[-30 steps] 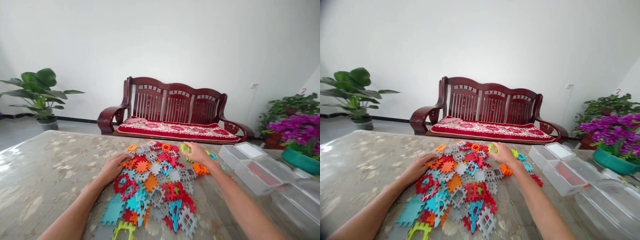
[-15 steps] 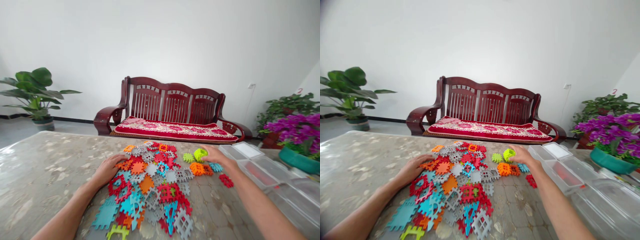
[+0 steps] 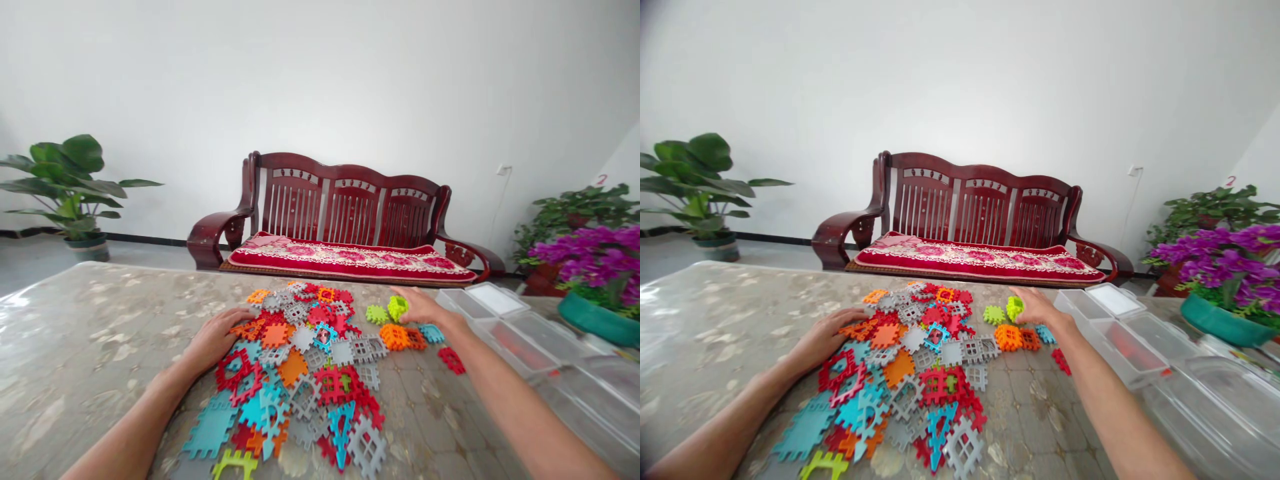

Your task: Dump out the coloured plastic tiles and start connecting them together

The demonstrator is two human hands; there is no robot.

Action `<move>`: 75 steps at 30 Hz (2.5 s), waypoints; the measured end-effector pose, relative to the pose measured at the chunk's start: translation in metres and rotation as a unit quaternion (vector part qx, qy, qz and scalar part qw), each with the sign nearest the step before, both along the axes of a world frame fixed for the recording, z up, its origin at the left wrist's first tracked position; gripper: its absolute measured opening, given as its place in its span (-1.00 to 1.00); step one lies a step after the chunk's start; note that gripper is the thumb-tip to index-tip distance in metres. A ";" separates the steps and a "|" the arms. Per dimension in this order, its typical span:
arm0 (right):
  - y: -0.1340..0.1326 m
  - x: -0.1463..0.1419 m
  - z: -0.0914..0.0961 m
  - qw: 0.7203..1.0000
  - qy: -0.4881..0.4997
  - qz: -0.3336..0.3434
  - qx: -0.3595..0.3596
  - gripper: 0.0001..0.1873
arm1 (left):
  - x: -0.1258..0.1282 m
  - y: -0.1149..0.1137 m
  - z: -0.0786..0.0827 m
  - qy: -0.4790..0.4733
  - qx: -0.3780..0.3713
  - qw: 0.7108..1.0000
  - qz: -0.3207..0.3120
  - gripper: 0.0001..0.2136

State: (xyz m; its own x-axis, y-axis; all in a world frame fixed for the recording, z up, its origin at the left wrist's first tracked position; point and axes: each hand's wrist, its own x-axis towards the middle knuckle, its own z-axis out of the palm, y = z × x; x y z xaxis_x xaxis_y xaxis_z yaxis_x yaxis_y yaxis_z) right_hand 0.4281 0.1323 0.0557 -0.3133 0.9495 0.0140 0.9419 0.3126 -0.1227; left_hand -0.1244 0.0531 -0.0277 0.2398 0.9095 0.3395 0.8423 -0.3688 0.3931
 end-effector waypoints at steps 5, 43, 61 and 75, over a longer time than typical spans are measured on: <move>0.005 -0.006 -0.007 1.000 -0.010 0.005 -0.018 0.09 | 0.001 -0.001 0.003 -0.003 0.006 1.000 0.000 -0.46; -0.003 -0.007 -0.007 0.999 -0.030 0.020 -0.012 -0.03 | 0.003 -0.003 0.007 -0.007 -0.014 1.000 0.013 -0.48; -0.006 -0.040 0.032 0.993 0.058 0.092 -0.032 -0.21 | 0.011 -0.010 0.013 -0.065 -0.019 0.997 0.021 -0.42; -0.033 -0.216 -0.005 0.961 0.063 0.264 -0.045 -0.27 | 0.011 -0.007 0.010 -0.166 -0.035 0.983 0.062 -0.61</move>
